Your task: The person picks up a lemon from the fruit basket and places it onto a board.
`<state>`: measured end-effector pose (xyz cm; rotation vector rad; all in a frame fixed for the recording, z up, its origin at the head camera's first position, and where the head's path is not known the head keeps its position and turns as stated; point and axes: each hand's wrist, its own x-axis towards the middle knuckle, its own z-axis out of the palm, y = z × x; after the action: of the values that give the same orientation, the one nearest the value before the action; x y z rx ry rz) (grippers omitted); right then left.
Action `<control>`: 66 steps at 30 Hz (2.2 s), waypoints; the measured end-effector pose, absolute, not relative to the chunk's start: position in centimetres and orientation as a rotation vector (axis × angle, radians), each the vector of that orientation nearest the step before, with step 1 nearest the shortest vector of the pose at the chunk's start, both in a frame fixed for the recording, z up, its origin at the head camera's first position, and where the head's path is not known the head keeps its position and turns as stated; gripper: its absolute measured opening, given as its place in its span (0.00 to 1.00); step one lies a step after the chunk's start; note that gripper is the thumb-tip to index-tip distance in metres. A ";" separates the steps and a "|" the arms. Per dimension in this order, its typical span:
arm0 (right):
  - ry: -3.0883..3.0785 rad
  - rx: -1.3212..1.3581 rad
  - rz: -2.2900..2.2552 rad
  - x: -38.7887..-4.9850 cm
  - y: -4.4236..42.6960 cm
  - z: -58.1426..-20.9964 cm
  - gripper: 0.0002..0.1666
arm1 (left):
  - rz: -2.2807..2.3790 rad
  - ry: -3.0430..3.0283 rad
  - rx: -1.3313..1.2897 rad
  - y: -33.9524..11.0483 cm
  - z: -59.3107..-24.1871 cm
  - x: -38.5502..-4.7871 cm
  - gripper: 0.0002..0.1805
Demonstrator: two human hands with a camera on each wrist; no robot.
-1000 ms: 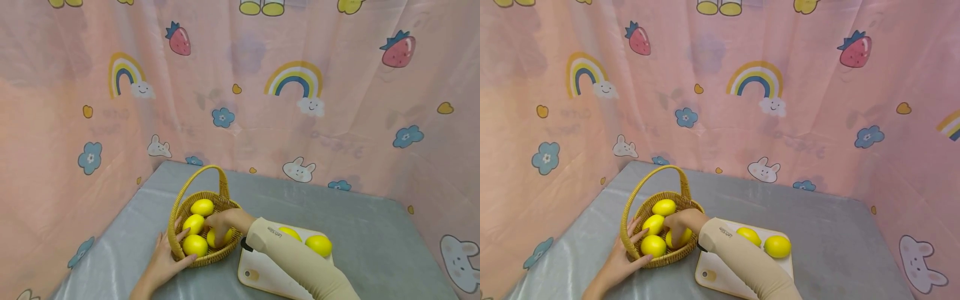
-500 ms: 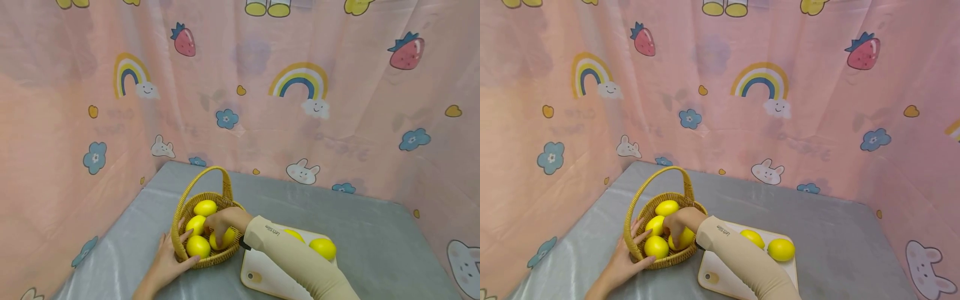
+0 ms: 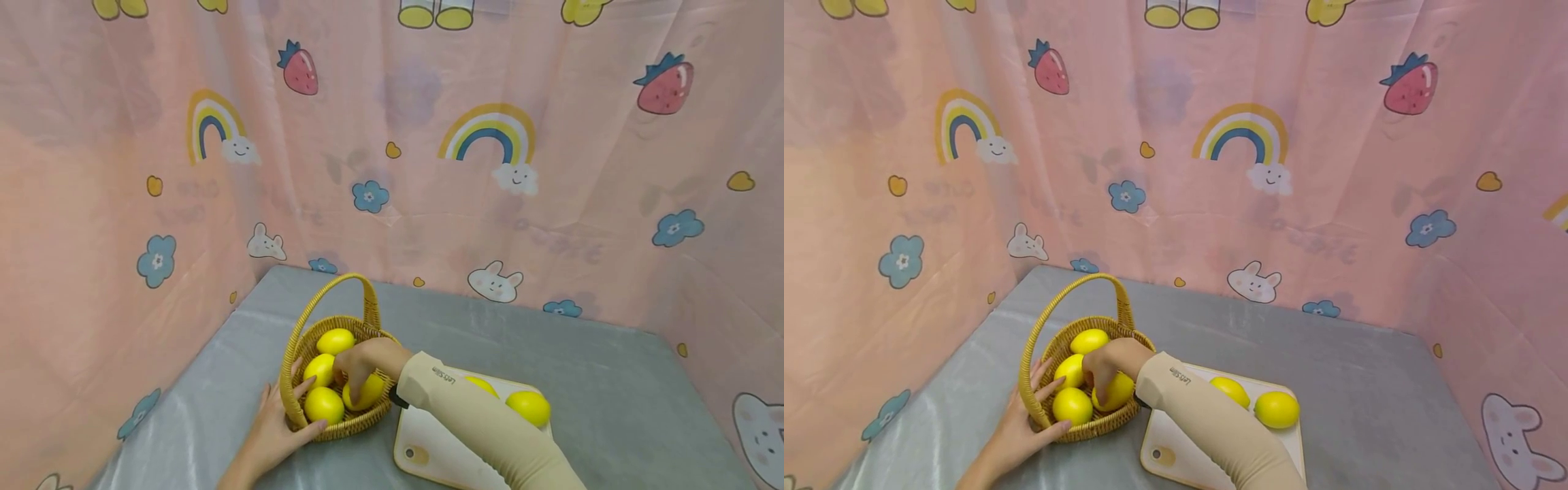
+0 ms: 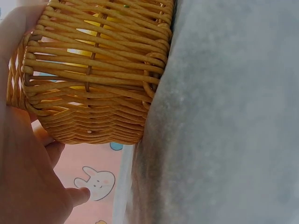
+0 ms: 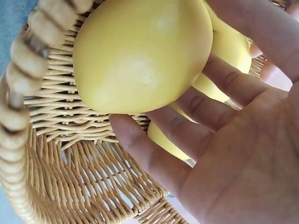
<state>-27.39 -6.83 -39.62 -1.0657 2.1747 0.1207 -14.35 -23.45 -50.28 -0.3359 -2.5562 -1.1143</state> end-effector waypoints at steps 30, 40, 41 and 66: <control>2.144 -1.167 -0.236 -28.9 -0.4 -36.4 0.23 | -1.132 -2.532 -0.359 -23.2 -50.4 -14.5 0.38; 2.188 -1.161 -0.439 -29.6 3.6 -36.0 0.18 | -1.146 -2.539 -0.360 -23.4 -50.3 -14.2 0.38; 2.198 -1.160 -0.450 -29.6 4.0 -36.0 0.17 | -1.143 -2.541 -0.361 -23.4 -50.3 -14.3 0.39; 2.378 -0.978 -0.452 -30.2 8.2 -40.4 0.18 | -1.155 -2.540 -0.358 -23.3 -50.1 -14.1 0.38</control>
<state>-30.22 8.17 -40.39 -0.9784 2.3776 -0.4517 -14.13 -23.25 -50.06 -0.3580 -2.5400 -1.1552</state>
